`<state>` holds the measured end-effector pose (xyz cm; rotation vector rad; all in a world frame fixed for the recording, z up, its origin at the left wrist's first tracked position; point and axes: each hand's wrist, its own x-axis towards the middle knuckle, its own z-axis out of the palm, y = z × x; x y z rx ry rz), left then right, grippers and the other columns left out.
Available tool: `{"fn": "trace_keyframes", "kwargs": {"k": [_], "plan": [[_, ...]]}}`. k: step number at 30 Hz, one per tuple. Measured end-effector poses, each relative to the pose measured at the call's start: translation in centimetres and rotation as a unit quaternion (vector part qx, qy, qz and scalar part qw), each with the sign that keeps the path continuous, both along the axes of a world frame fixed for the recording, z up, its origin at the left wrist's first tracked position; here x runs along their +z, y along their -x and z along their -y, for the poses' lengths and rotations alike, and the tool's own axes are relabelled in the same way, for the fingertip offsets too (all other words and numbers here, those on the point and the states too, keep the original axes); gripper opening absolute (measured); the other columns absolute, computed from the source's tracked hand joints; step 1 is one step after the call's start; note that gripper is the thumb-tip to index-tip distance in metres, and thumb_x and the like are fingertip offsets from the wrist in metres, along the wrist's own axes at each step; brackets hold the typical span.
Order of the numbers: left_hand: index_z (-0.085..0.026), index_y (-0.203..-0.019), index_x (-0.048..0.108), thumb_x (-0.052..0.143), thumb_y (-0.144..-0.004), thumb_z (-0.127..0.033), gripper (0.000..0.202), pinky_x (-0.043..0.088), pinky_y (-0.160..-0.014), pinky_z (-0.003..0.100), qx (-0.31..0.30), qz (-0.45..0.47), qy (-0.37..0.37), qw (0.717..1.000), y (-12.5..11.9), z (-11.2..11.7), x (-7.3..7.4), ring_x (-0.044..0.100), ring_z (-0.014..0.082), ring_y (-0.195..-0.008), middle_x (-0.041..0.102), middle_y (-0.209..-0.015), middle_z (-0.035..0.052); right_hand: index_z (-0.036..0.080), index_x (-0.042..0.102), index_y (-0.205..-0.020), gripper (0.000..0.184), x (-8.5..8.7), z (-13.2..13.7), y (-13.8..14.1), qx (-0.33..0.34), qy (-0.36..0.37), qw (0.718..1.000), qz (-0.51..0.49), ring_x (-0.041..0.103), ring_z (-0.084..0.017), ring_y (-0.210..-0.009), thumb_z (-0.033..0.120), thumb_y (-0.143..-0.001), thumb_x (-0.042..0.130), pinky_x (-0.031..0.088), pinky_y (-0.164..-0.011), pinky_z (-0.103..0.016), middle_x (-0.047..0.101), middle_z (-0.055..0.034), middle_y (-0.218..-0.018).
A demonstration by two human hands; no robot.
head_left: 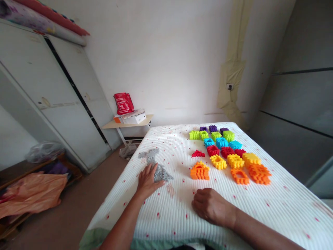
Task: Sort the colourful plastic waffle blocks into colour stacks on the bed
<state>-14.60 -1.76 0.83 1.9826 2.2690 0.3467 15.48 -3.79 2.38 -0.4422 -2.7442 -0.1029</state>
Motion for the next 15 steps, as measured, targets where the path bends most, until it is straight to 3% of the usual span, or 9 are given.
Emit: {"fn": "trace_keyframes", "kwargs": {"k": [4, 6, 8, 10, 12, 15], "plan": [[-0.021, -0.141, 0.033, 0.064, -0.066, -0.055, 0.088, 0.02, -0.11, 0.05, -0.08, 0.056, -0.046, 0.994, -1.7, -1.6, -0.3, 0.024, 0.0325, -0.138, 0.03, -0.149, 0.0145, 0.017, 0.049, -0.067, 0.027, -0.2, -0.3, 1.0, 0.028, -0.014, 0.999, -0.009, 0.044, -0.012, -0.06, 0.019, -0.093, 0.041, 0.024, -0.054, -0.03, 0.055, -0.0009, -0.066], [-0.021, -0.139, 0.037, 0.062, -0.071, -0.051, 0.079, 0.025, -0.109, 0.046, -0.11, 0.091, -0.099, 0.985, -1.8, -2.2, -0.4, 0.032, 0.0296, -0.135, 0.038, -0.145, 0.0129, 0.017, 0.048, -0.067, 0.026, -0.2, -0.4, 1.4, 0.04, -0.017, 0.999, -0.017, 0.044, -0.012, -0.06, 0.019, -0.092, 0.043, 0.023, -0.053, -0.03, 0.055, -0.0005, -0.065], [-0.021, -0.132, 0.047, 0.052, -0.081, -0.042, 0.056, 0.034, -0.105, 0.04, -0.083, 0.101, -0.171, 0.977, -1.0, -2.9, -0.3, 0.045, 0.0238, -0.126, 0.051, -0.135, 0.0097, 0.017, 0.047, -0.067, 0.025, -0.1, -0.5, 1.7, 0.053, -0.016, 0.998, -0.026, 0.044, -0.012, -0.059, 0.018, -0.091, 0.045, 0.023, -0.053, -0.03, 0.054, -0.0001, -0.065], [-0.021, -0.119, 0.058, 0.042, -0.086, -0.03, 0.037, 0.042, -0.097, 0.033, -0.019, 0.083, -0.221, 0.972, 0.3, -3.6, 0.2, 0.056, 0.019, -0.112, 0.063, -0.12, 0.0066, 0.018, 0.047, -0.067, 0.024, 0.1, -0.5, 2.1, 0.075, -0.015, 0.997, -0.032, 0.043, -0.012, -0.059, 0.018, -0.09, 0.047, 0.024, -0.053, -0.03, 0.054, 0.0005, -0.064], [-0.021, -0.106, 0.065, 0.041, -0.085, -0.022, 0.032, 0.044, -0.093, 0.031, 0.034, 0.054, -0.229, 0.971, 1.9, -4.6, 0.9, 0.06, 0.0181, -0.103, 0.068, -0.107, 0.0051, 0.018, 0.047, -0.067, 0.024, 0.1, -0.7, 2.6, 0.097, -0.018, 0.995, -0.03, 0.043, -0.012, -0.058, 0.019, -0.091, 0.049, 0.024, -0.052, -0.03, 0.053, 0.001, -0.063], [-0.021, -0.101, 0.067, 0.049, -0.081, -0.024, 0.027, 0.042, -0.093, 0.035, 0.065, 0.019, -0.213, 0.975, 3.9, -6.1, 2.2, 0.057, 0.0223, -0.104, 0.068, -0.108, 0.0057, 0.018, 0.046, -0.067, 0.026, -0.5, -1.4, 3.5, 0.123, -0.027, 0.992, -0.019, 0.044, -0.012, -0.058, 0.026, -0.092, 0.051, 0.024, -0.05, -0.029, 0.053, 0.0016, -0.062]]}}
